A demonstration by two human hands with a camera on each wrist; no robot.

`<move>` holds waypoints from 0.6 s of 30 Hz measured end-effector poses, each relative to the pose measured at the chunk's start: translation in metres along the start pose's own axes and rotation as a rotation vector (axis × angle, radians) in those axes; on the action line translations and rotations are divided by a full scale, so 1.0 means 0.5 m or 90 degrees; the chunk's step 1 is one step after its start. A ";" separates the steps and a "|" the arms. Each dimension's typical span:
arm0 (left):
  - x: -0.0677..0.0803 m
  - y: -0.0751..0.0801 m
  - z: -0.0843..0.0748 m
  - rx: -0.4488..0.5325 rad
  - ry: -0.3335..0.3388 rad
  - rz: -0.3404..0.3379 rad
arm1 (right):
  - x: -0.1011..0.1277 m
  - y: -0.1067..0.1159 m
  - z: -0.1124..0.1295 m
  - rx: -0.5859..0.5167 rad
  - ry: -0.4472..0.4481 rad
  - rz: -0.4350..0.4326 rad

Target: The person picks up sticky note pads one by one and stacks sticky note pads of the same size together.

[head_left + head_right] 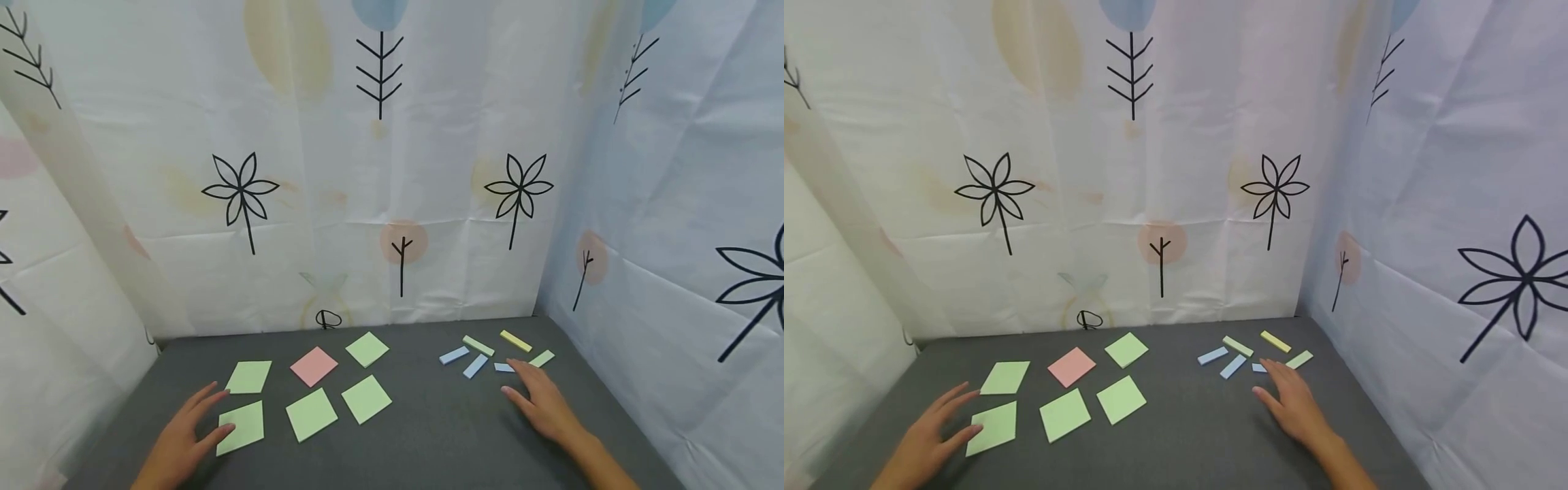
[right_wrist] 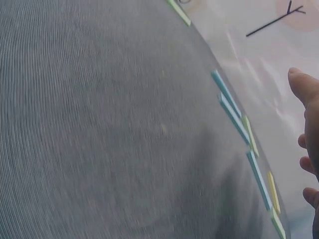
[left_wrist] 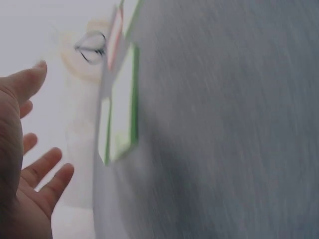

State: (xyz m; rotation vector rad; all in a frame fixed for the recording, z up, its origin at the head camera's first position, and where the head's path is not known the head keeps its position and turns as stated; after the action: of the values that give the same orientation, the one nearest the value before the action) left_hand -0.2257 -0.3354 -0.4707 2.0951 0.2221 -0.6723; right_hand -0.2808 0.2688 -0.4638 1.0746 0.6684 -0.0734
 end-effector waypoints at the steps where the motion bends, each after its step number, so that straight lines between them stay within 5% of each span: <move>1: -0.004 -0.002 -0.009 0.006 0.002 -0.004 | -0.001 -0.001 0.006 -0.007 0.002 -0.005; 6: -0.019 -0.016 -0.049 0.071 0.050 -0.006 | -0.007 -0.010 0.030 -0.034 0.008 -0.023; 13: -0.025 -0.056 -0.095 0.198 0.212 0.056 | -0.012 -0.033 0.066 -0.063 0.000 -0.045; 18: -0.024 -0.083 -0.125 0.270 0.242 0.059 | -0.015 -0.057 0.093 -0.080 -0.001 -0.049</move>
State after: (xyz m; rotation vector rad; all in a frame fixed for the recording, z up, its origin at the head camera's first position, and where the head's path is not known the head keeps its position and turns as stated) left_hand -0.2283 -0.2596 -0.4654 2.6174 0.2040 -0.2722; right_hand -0.2755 0.2141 -0.4678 0.9283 0.7036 -0.0985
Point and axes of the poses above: each hand's wrist, its own x-axis away from the middle knuckle, its own y-axis out of the back of the hand, z = x × y, the point moved 5 cm from there along -x, towards the middle knuckle, and after that the axes turned 3 degrees about x, right-handed, at the moved point
